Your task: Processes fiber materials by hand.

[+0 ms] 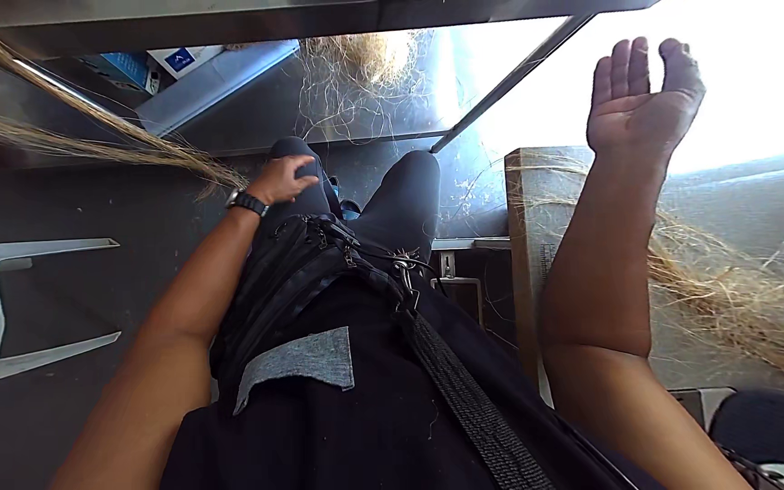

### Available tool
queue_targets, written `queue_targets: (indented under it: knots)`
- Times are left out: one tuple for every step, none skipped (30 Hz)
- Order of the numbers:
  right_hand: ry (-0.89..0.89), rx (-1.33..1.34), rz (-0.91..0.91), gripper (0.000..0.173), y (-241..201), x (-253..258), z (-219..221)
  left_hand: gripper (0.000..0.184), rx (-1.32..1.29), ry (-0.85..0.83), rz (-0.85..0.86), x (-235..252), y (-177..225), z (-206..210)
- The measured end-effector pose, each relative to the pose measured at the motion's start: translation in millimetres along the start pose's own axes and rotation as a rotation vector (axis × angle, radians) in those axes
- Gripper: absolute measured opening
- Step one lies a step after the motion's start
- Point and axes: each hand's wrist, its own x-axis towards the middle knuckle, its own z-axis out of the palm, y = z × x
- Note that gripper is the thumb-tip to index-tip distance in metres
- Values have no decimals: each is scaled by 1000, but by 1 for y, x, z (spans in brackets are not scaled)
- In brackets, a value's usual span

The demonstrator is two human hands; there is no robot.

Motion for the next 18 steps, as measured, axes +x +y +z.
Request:
queue_targets:
  knots:
    - [4, 6, 4, 27, 0, 0, 0, 53, 86, -56, 29, 10, 4, 12]
    - [11, 10, 6, 27, 0, 1, -1, 47, 193, -85, 42, 16, 6, 23]
    - [15, 9, 7, 28, 0, 1, -1, 36, 311, -95, 38, 19, 7, 32]
    - [19, 9, 5, 29, 0, 3, -2, 25, 396, -92, 23, 20, 9, 38]
    - [27, 1, -1, 28, 0, 4, -3, 20, 428, -81, 1, 19, 10, 39]
    - [35, -12, -2, 28, 1, 4, -4, 19, 417, -60, -19, 18, 8, 38]
    - [44, -27, -1, 27, 2, 4, -5, 20, 377, -34, -32, 15, 4, 36]
    - [53, -42, 1, 25, 4, 3, -5, 21, 310, -9, -38, 11, 0, 33]
    - [55, -62, 3, 23, 6, 3, -4, 22, 214, 12, -40, 8, -3, 27]
    - [50, -86, 3, 22, 8, 2, -2, 23, 98, 29, -50, 4, -6, 21]
    - [41, -119, 9, 21, 10, 1, 0, 22, -35, 41, -67, -1, -7, 16]
    - [27, -162, 26, 19, 13, 0, 1, 21, -196, 37, -95, -6, -7, 11]
    - [1, -209, 52, 16, 16, -2, 1, 20, -349, 31, -124, -12, -7, 6]
    - [-41, -257, 81, 14, 19, -3, 2, 19, -447, 29, -148, -16, -8, 3]
    - [-90, -307, 105, 13, 22, -5, 3, 18, -460, 34, -162, -19, -9, 0]
    - [-147, -363, 125, 14, 26, -8, 5, 19, -386, 46, -163, -20, -12, -2]
    - [-212, -419, 139, 17, 29, -11, 7, 21, -245, 63, -149, -20, -15, -2]
    - [-280, -475, 152, 20, 31, -14, 9, 29, -88, 78, -132, -19, -18, 0]
